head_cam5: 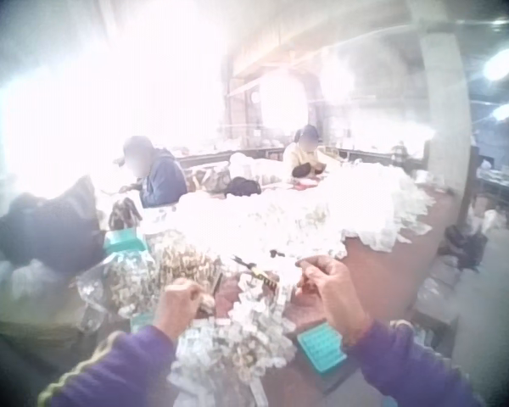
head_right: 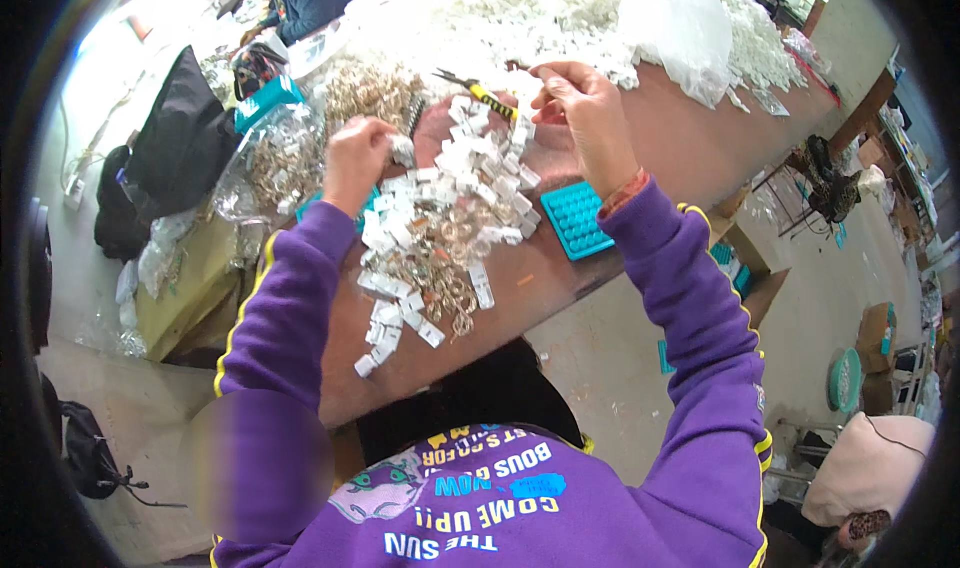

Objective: The person repeatedly picks small white plastic components and metallic parts from a table, aligns them by hand, and places them into a blue tray. The person handles the items one at a time and continues the same assembly cycle throughout the clip.

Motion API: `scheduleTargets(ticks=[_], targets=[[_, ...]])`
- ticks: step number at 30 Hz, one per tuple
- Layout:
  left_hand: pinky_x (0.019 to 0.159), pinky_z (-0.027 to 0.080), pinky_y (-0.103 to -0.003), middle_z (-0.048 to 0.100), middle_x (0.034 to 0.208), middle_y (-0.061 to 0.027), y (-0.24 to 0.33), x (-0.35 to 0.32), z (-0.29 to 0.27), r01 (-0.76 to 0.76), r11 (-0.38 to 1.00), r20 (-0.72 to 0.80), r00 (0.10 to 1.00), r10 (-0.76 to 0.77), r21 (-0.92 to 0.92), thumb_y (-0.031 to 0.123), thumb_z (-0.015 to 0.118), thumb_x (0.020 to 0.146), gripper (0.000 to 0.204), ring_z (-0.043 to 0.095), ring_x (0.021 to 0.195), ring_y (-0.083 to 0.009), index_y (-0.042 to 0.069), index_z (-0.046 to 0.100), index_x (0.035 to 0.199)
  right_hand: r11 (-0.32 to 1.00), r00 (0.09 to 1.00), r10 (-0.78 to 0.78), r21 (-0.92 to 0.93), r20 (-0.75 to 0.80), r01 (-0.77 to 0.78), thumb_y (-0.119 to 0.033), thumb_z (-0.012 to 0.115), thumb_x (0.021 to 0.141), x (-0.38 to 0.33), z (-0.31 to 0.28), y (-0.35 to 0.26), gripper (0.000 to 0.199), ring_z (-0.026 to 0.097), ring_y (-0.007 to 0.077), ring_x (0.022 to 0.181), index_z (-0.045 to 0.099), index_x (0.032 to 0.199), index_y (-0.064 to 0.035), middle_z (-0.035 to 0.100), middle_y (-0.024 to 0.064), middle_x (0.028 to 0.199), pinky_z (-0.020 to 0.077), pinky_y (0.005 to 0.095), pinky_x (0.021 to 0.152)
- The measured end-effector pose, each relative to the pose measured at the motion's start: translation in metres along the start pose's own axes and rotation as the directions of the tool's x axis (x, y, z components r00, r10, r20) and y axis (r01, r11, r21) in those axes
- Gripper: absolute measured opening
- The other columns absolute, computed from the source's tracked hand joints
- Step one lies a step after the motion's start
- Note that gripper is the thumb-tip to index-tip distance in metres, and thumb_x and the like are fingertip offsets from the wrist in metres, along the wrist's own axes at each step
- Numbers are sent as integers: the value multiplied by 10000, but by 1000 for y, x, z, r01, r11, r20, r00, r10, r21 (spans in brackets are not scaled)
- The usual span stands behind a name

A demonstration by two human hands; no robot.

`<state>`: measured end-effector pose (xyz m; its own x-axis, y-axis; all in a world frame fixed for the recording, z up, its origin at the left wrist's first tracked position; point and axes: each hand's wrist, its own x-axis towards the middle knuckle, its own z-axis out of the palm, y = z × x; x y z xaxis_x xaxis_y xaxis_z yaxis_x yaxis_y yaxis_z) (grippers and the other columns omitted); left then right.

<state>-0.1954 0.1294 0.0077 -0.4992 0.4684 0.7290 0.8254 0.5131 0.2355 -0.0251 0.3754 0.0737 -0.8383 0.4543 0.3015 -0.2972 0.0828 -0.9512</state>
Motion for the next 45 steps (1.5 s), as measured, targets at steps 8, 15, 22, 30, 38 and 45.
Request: scheduleTargets(ticks=[8, 15, 22, 30, 38, 45], targets=[[970, 459, -328, 577, 1224, -184, 33, -61, -108, 510, 374, 321, 826, -463, -775, 91, 571, 900, 139, 591, 1094, -217, -12, 557, 991, 423, 814, -127, -711, 567, 561, -152, 635, 836, -7, 17, 74, 144, 651, 254, 719, 698, 951, -92, 658, 116, 780, 513, 365, 659], [955, 500, -464, 636, 966, -123, 75, -134, -139, 294, -321, 435, 600, -672, -900, 11, 529, 878, 37, 628, 1036, -288, 40, 553, 879, 377, 826, -56, -754, 561, 537, -193, 655, 782, 1, 40, 77, 107, 655, 301, 777, 695, 834, -108, 656, 110, 824, 506, 413, 698], [875, 512, -364, 572, 898, -51, 94, -157, -135, 145, -596, 589, 455, -668, -789, 19, 560, 887, 224, 575, 894, -185, 29, 522, 1107, 912, 936, -18, -377, 351, 159, -147, 695, 866, 9, 58, 46, 148, 664, 103, 761, 696, 897, -3, 718, 59, 832, 510, 240, 681], [617, 411, -174, 580, 930, 29, 112, -135, -120, 296, -63, 255, 673, -695, -953, 93, 595, 948, 291, 469, 714, -8, -14, 541, 1214, 989, 597, 92, -5, 797, -145, -137, 647, 919, -66, 141, -1, 179, 635, 104, 830, 616, 999, 21, 641, 40, 927, 519, 250, 742], [682, 421, -186, 662, 968, -39, 107, -158, -144, 274, 241, -14, 633, -774, -931, 100, 666, 902, 187, 501, 735, -40, -6, 628, 1051, 631, 397, 360, 92, 844, -770, -179, 641, 932, -120, 174, -11, 262, 660, 133, 875, 568, 1138, -35, 648, 31, 984, 539, 224, 734], [692, 443, -178, 689, 947, -30, 100, -167, -157, 310, 133, 95, 622, -777, -941, 67, 659, 890, 151, 546, 764, -34, 7, 657, 1028, 855, 476, 376, -100, 795, -508, -146, 662, 912, -115, 169, -8, 139, 587, 28, 793, 615, 969, -28, 613, -20, 868, 471, 183, 666]])
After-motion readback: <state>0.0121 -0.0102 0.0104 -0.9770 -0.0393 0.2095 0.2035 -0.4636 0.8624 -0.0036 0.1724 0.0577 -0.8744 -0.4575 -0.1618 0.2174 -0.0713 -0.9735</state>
